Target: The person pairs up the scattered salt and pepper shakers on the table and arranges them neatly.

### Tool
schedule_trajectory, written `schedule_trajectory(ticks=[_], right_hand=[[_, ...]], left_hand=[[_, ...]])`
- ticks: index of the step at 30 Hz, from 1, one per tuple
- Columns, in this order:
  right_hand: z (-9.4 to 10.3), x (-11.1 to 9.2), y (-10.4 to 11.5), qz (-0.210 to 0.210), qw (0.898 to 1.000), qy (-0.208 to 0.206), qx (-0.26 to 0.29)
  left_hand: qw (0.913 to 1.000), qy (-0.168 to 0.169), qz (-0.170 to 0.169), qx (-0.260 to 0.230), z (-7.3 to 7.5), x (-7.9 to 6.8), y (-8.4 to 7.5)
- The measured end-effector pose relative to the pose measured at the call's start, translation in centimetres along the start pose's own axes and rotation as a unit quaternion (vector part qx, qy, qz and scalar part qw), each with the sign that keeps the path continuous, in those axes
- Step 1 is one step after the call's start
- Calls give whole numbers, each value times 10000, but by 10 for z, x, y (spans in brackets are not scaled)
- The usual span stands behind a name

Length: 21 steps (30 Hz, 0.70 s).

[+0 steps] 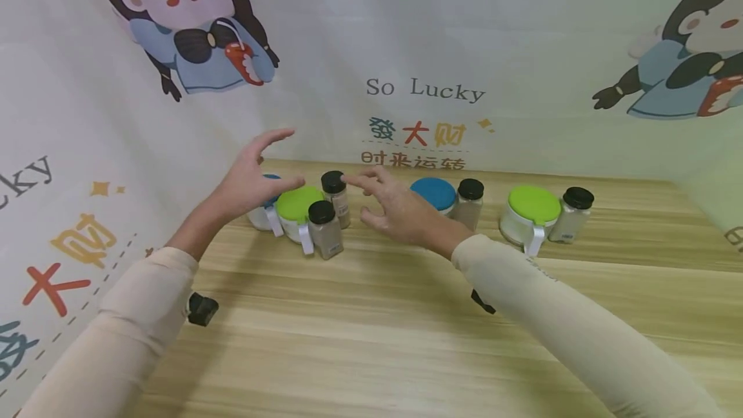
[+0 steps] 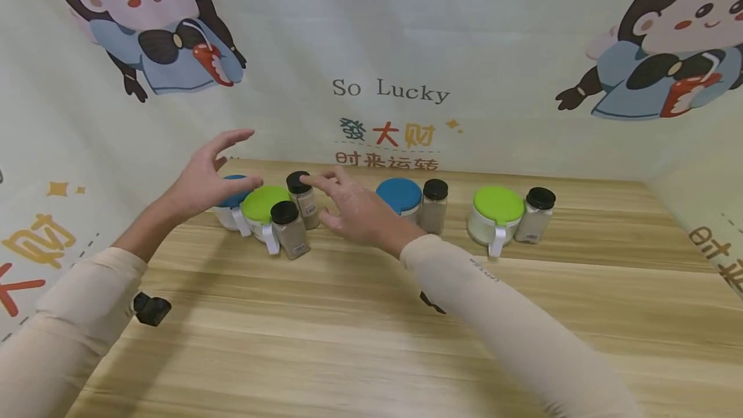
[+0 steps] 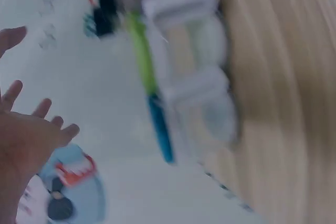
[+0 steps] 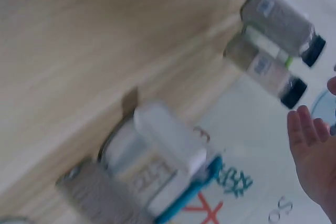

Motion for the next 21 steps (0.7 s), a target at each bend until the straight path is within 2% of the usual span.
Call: schedule_trajectory(ticks=[3, 5, 9, 12, 16, 21], right_hand=[[-20, 9, 3, -32, 9995, 323, 4], [-31, 15, 6, 5, 9990, 452, 4], [-46, 24, 8, -40, 9982, 592, 59], [-51, 26, 8, -113, 9982, 585, 4], [-56, 24, 6, -120, 9990, 411, -85], [-63, 23, 3, 28, 9999, 139, -24]], left_hand=[[9969, 299, 687, 243, 11, -7, 38], [9925, 595, 1034, 273, 13, -14, 61], [9839, 1122, 1380, 183, 7, -23, 93], [9829, 1207, 1367, 255, 1, -24, 105], [9831, 1093, 1384, 499, -3, -22, 113], [9804, 948, 1634, 560, -6, -25, 118]])
Point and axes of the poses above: each hand's wrist, its own x-axis towards the middle knuckle, its own z-axis out of the back of the hand, y = z × x, the point moved 4 cm from there along x, towards the middle knuckle, and after that the axes turned 6 degrees about y, right-handed, at the moved point
